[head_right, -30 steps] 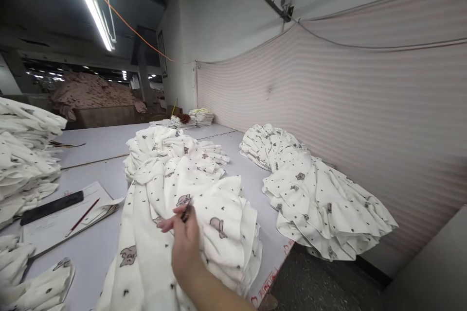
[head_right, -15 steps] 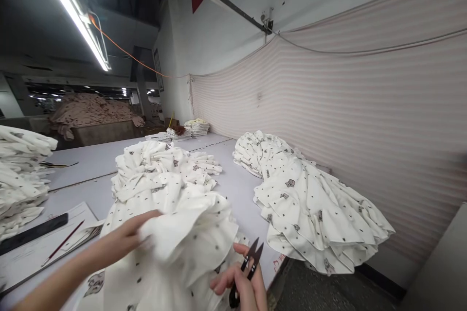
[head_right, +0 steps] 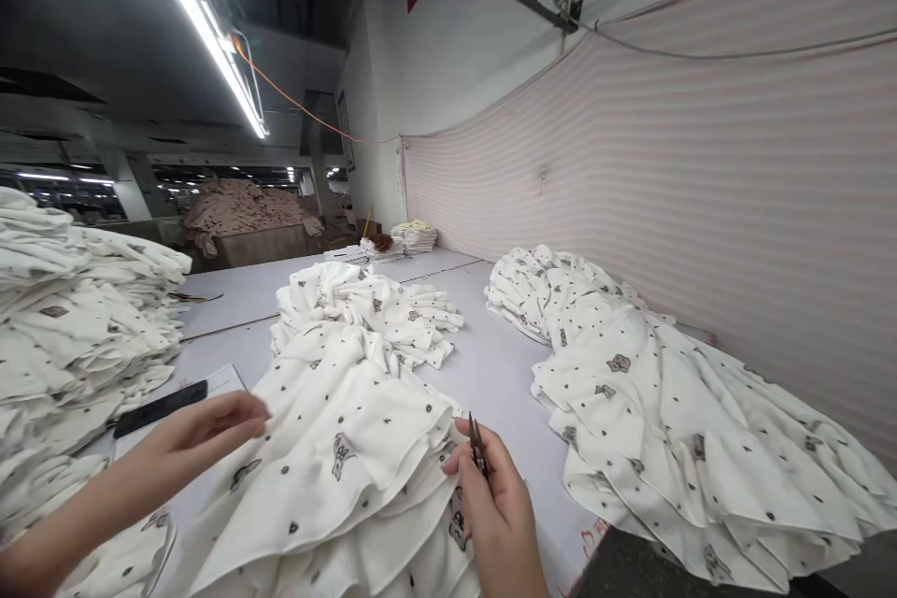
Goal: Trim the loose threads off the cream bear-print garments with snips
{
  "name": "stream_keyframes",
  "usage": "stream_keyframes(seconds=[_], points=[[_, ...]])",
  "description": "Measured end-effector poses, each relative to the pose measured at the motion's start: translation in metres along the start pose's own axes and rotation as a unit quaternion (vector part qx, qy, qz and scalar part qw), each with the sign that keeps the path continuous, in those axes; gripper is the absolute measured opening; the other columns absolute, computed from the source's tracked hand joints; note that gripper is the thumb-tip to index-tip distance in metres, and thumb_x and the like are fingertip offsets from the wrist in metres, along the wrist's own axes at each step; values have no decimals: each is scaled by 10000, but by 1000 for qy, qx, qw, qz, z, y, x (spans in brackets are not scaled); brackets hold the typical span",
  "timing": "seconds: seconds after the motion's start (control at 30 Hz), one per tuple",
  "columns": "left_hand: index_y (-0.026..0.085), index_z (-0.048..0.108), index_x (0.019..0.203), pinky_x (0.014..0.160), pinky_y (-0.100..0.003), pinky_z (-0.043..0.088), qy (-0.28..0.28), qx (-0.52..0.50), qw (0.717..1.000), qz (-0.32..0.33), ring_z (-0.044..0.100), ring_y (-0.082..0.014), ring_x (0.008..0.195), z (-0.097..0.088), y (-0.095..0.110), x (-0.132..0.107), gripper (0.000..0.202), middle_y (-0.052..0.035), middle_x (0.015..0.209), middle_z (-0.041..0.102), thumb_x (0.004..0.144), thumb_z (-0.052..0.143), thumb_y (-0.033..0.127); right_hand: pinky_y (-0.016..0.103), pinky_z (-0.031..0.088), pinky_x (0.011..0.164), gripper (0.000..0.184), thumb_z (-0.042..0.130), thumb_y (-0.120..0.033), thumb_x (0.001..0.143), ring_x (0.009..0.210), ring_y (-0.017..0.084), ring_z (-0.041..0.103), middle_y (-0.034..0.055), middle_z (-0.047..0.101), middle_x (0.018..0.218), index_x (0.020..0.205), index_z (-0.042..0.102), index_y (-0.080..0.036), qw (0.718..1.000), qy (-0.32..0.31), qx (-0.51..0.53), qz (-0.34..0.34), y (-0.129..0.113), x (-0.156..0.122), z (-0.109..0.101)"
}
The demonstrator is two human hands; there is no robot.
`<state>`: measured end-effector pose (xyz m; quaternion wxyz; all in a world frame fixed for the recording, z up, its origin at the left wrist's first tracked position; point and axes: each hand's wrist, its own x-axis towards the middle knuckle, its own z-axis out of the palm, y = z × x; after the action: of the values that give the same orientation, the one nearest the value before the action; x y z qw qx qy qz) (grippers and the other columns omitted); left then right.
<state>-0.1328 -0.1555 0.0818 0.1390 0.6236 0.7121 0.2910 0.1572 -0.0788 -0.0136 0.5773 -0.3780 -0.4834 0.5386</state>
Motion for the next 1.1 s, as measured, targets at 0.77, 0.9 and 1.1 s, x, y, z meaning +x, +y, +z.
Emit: stream_keyframes(seconds=[0.77,0.9,1.1], points=[[255,397,768,1089,-541,298,101,-243,949,173,259,-271,1410,96,38,23,153,-71,1385,512,899,446,194,236,470,697,240,592,-283,828,925,209,585,42,598,1025,1064,629,-263,970,-47,-175,-161,-6,22,37],[252,377,736,1077,-508,350,95,-382,899,192,573,-243,1152,77,28,15,202,-18,907,667,926,437,216,245,478,675,209,673,-253,698,816,210,588,17,572,858,906,657,-250,976,-29,-184,-110,13,6,40],[259,482,909,634,-299,499,71,-152,964,207,579,-199,716,56,25,-5,101,-1,738,557,850,555,296,239,407,597,125,498,-152,758,690,170,542,5,514,787,755,601,-224,968,-84,-162,-175,11,-4,57]])
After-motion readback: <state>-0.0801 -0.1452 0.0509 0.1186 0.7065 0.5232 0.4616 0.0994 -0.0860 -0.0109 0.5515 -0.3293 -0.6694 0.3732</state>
